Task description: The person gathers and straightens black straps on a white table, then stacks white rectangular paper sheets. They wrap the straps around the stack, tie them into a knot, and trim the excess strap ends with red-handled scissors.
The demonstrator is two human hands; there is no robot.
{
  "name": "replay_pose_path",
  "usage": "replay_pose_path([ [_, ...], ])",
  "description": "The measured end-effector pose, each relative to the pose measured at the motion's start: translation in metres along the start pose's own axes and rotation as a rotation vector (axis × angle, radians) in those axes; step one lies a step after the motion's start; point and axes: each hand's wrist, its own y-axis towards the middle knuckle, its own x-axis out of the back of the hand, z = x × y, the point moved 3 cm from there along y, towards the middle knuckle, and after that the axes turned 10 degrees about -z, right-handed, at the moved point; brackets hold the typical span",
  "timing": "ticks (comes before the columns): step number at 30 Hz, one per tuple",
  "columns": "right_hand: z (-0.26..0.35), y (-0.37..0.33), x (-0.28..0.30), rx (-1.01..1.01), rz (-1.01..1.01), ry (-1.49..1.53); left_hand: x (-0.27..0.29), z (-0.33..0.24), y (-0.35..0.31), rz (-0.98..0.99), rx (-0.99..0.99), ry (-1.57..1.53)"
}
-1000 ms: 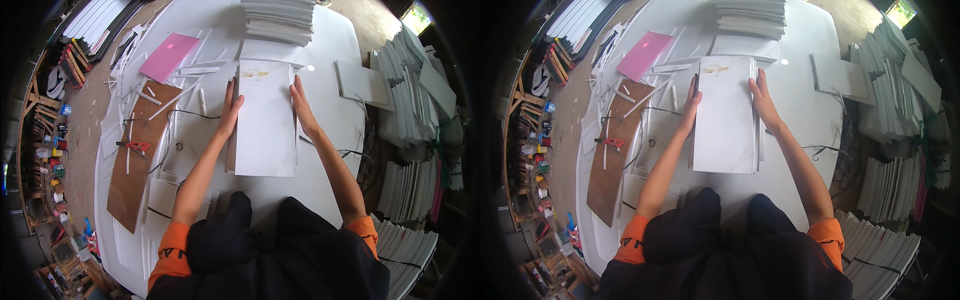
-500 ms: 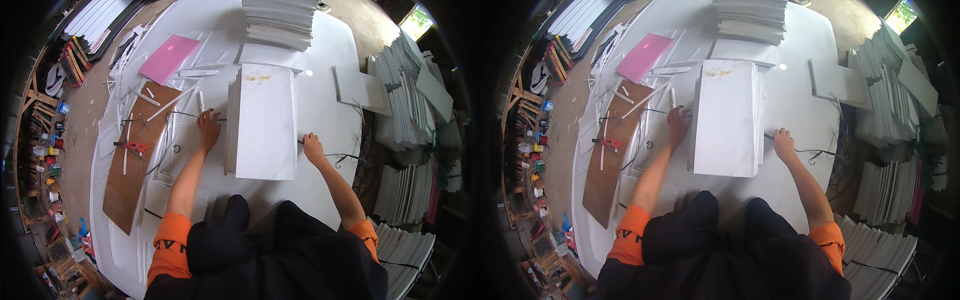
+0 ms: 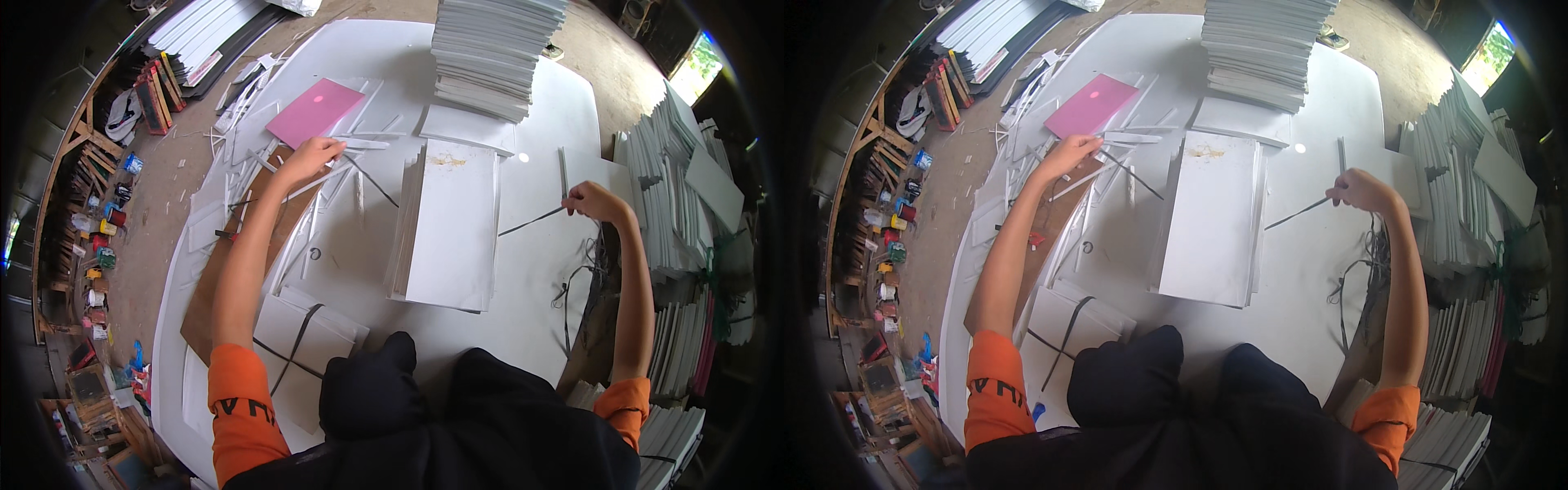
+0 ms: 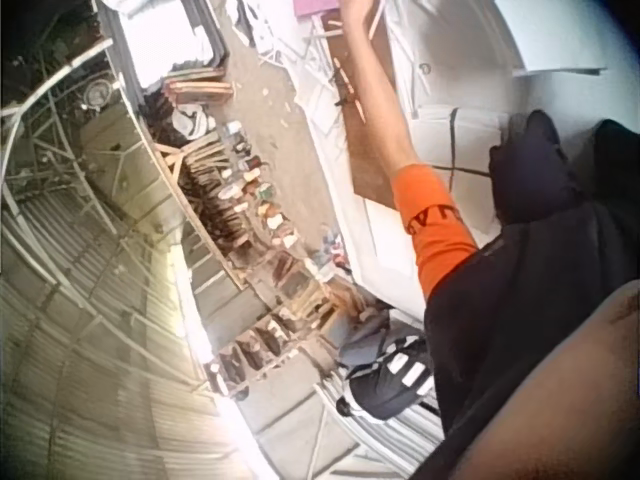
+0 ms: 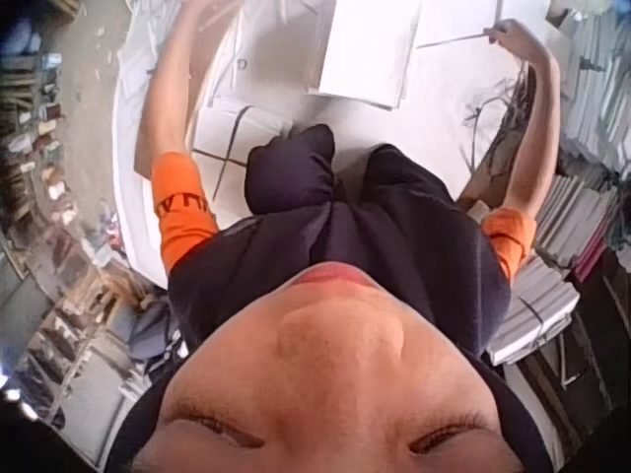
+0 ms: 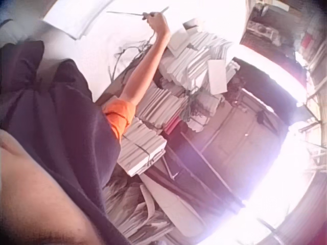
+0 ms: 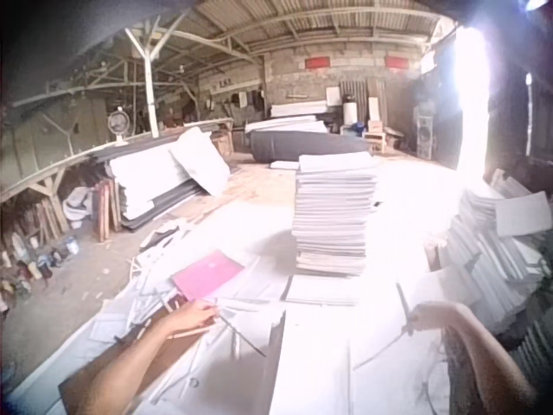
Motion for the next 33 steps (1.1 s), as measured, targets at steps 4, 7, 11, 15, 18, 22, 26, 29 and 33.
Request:
replay_pose_path([
  [4, 0.076, 0.015, 0.060, 0.021, -0.212, 0.152, -0.022, -0.082, -0.009, 0.156, -0.006, -0.181],
  [7, 0.125, 0.024, 0.056, 0.092, -0.113, 0.395, -0.044, -0.140, -0.013, 0.166, -0.014, -0.179],
  [11, 0.152, 0.021, 0.016, 0.169, -0.072, 0.729, -0.108, -0.165, -0.013, 0.343, -0.096, -0.242],
  [15, 0.152, 0.012, 0.000, 0.182, -0.126, 0.806, -0.134, -0.148, -0.012, 0.230, -0.005, -0.558],
  [18, 0.149, 0.007, -0.008, 0.181, -0.155, 0.665, -0.132, -0.144, -0.015, 0.158, 0.086, -0.510],
  [22, 0.148, 0.009, -0.023, 0.227, -0.243, 0.655, -0.133, -0.151, -0.019, 0.182, 0.131, -0.717],
  [26, 0.151, 0.010, -0.026, 0.294, -0.373, 0.565, -0.125, -0.146, -0.016, 0.286, 0.277, -1.046],
  [29, 0.153, 0.016, -0.036, 0.359, -0.412, 0.491, -0.122, -0.155, -0.025, 0.073, 0.117, -0.739],
  [33, 0.145, 0.018, -0.061, 0.178, -0.544, 0.563, -0.120, -0.151, -0.024, -0.076, 0.034, -0.741],
])
